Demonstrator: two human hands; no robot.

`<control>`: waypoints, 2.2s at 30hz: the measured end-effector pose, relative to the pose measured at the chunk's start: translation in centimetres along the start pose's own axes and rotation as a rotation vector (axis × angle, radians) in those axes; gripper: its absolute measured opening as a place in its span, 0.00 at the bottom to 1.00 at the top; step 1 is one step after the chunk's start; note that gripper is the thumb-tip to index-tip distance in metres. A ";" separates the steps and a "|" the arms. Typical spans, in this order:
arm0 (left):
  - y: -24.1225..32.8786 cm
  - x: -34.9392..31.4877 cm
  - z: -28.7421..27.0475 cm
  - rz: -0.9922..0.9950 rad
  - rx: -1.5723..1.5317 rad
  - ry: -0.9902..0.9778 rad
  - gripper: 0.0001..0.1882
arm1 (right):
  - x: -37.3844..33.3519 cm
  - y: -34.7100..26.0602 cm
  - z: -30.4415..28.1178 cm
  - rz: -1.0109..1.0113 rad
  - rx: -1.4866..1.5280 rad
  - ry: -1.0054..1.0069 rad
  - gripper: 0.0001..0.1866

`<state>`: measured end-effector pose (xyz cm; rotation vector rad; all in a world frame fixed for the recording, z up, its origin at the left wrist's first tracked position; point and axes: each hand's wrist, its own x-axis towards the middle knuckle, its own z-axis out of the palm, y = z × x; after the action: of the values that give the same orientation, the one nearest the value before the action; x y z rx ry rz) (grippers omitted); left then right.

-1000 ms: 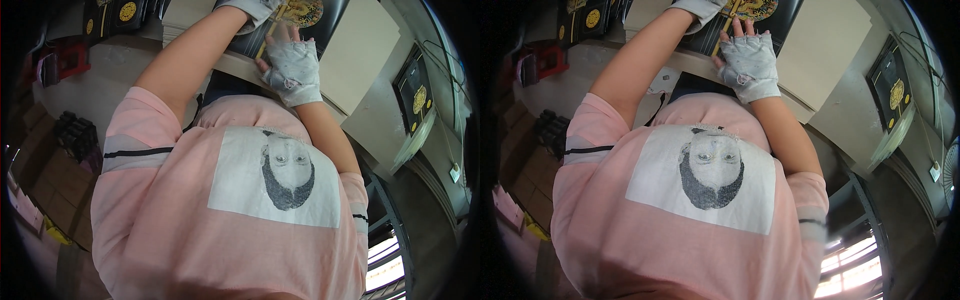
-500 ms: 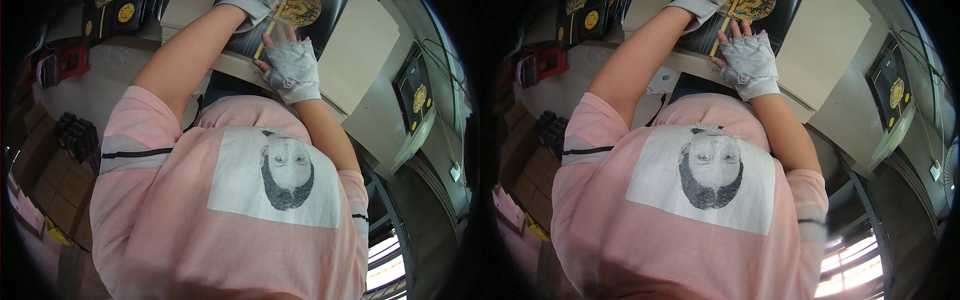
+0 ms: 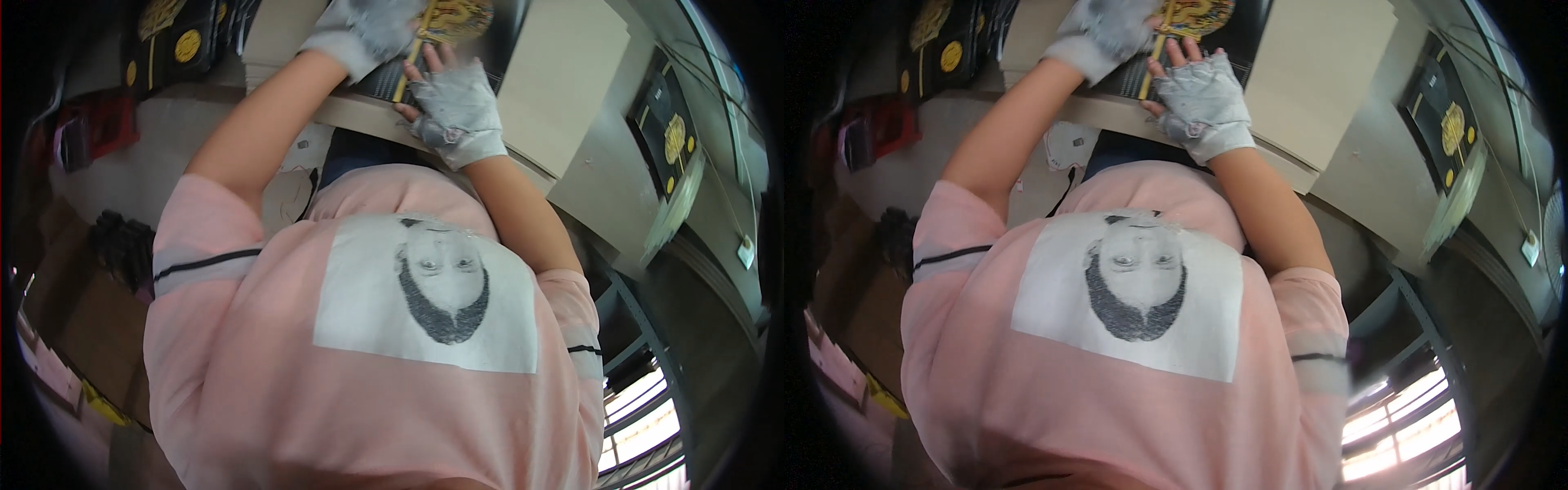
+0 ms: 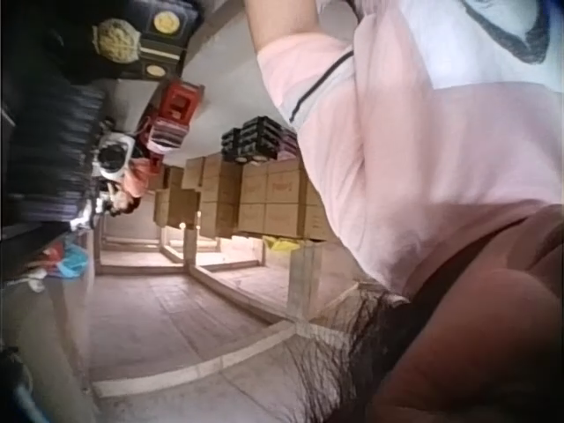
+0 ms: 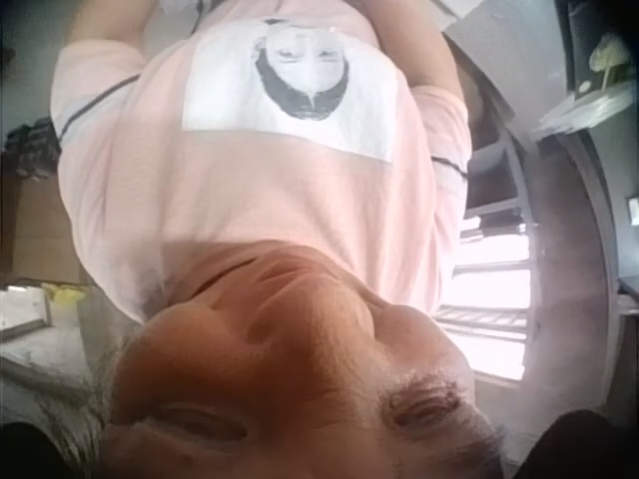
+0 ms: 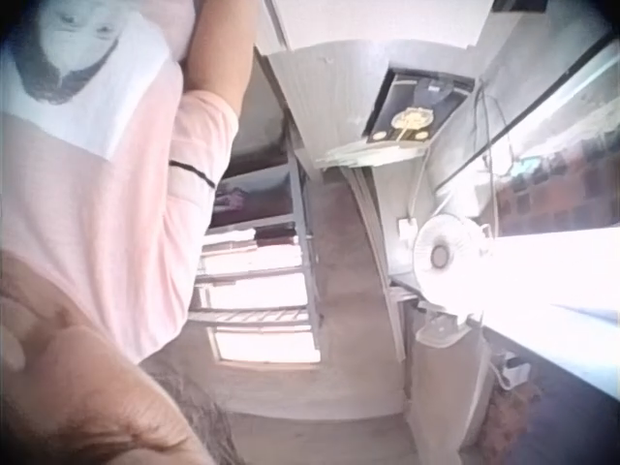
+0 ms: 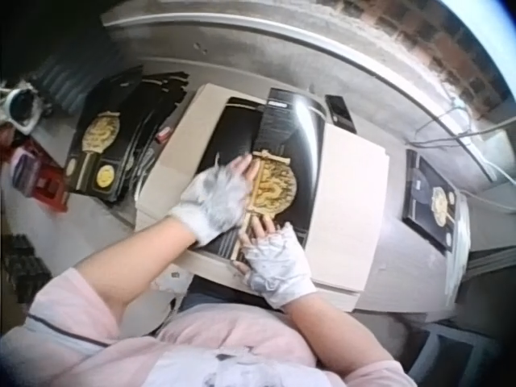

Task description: Inspecting and organizing black and gold decorative folders or packaging panels at a workbench.

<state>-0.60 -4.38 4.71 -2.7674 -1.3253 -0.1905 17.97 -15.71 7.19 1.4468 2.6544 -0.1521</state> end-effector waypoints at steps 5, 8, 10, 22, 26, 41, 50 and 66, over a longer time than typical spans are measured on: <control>2.8 -5.0 -1.1 0.005 -0.101 -0.244 0.35 | -0.6 0.4 0.7 -0.041 0.060 0.005 0.36; 3.0 -6.2 -0.3 -0.019 -0.028 -0.252 0.34 | -1.4 0.7 0.9 -0.076 0.133 0.062 0.36; 3.2 -6.5 0.2 -0.021 -0.052 -0.212 0.34 | -2.0 1.0 0.9 -0.091 0.152 0.038 0.36; 3.5 -6.1 -0.5 -0.036 -0.095 -0.310 0.33 | 2.5 8.8 0.5 -0.071 0.042 0.058 0.37; 3.4 -5.9 -0.6 -0.052 -0.122 -0.365 0.34 | 6.9 12.9 -1.0 0.012 0.112 0.107 0.34; 3.0 -5.9 -0.2 -0.087 -0.344 -0.351 0.34 | 22.2 26.1 -3.0 0.183 -0.156 0.091 0.38; 3.1 -5.8 -0.7 -0.094 -0.286 -0.275 0.33 | 21.0 24.0 -3.5 0.202 -0.281 0.152 0.37; 3.9 -5.5 -1.0 -0.068 -0.081 -0.212 0.34 | -6.9 2.2 0.8 -0.148 0.148 -0.163 0.45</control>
<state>-1.03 -11.21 4.86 -2.8791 -1.4914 0.0494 23.55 -20.38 7.34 1.2156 2.6618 -0.4687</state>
